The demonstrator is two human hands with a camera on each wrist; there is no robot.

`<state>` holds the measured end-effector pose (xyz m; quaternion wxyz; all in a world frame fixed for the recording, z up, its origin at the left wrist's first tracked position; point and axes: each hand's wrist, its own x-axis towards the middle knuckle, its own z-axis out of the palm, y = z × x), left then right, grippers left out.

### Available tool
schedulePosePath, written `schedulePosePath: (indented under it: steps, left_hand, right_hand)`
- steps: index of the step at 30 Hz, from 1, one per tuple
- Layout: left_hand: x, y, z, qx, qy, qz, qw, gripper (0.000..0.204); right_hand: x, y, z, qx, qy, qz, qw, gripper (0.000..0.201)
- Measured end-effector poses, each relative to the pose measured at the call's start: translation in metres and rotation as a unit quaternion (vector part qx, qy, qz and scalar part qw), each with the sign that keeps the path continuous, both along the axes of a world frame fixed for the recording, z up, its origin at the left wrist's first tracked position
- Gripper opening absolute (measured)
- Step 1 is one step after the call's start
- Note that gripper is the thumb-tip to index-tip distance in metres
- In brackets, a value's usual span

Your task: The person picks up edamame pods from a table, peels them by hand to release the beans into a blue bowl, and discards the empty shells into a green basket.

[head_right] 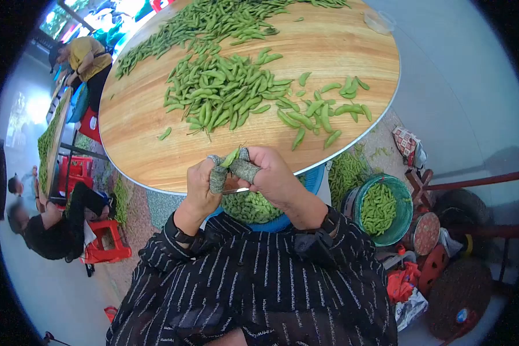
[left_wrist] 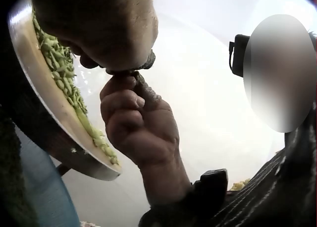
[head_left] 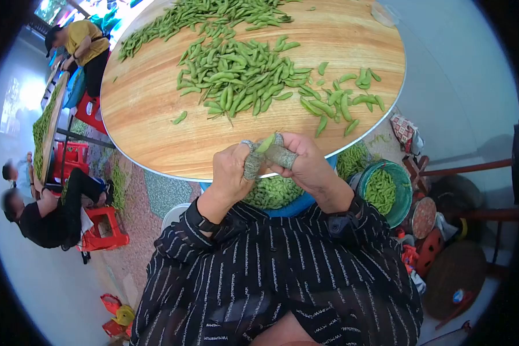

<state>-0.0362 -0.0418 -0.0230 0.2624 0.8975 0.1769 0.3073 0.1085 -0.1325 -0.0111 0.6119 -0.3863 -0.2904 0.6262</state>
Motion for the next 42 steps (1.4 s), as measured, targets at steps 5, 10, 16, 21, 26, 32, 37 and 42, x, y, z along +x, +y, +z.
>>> schedulePosePath:
  steps: [5,10,16,21,26,32,37,42]
  left_hand:
    - [0.008,-0.014,-0.008,-0.387,-0.110,0.008,0.915,0.032]
    - [0.015,-0.018,0.012,-0.605,-0.147,0.029,0.782,0.042]
    - [0.009,-0.004,0.004,-0.803,-0.118,-0.171,0.558,0.047]
    - [0.015,-0.007,0.000,-0.354,-0.099,-0.002,0.930,0.028]
    - [0.007,-0.003,0.016,-0.500,-0.042,-0.013,0.865,0.019]
    - [0.001,-0.004,0.004,-0.436,-0.079,-0.090,0.892,0.014]
    - [-0.004,0.001,0.008,-0.255,-0.013,-0.032,0.966,0.009]
    - [-0.005,0.001,0.012,-0.504,-0.028,-0.010,0.863,0.012]
  right_hand:
    - [-0.006,0.002,-0.003,0.072,-0.082,-0.059,0.992,0.009]
    - [0.006,0.008,-0.015,0.221,-0.353,-0.097,0.904,0.014]
    - [0.010,0.006,-0.005,0.266,-0.538,-0.123,0.790,0.011]
    - [0.003,0.006,-0.005,0.055,-0.283,-0.043,0.957,0.008]
    - [-0.001,0.011,-0.010,0.068,-0.316,-0.064,0.944,0.007]
    - [0.009,0.005,-0.001,-0.020,-0.076,0.044,0.996,0.005]
    - [0.001,0.006,-0.004,-0.033,-0.118,0.029,0.992,0.005]
    - [0.001,0.006,-0.004,0.135,-0.462,-0.072,0.873,0.010]
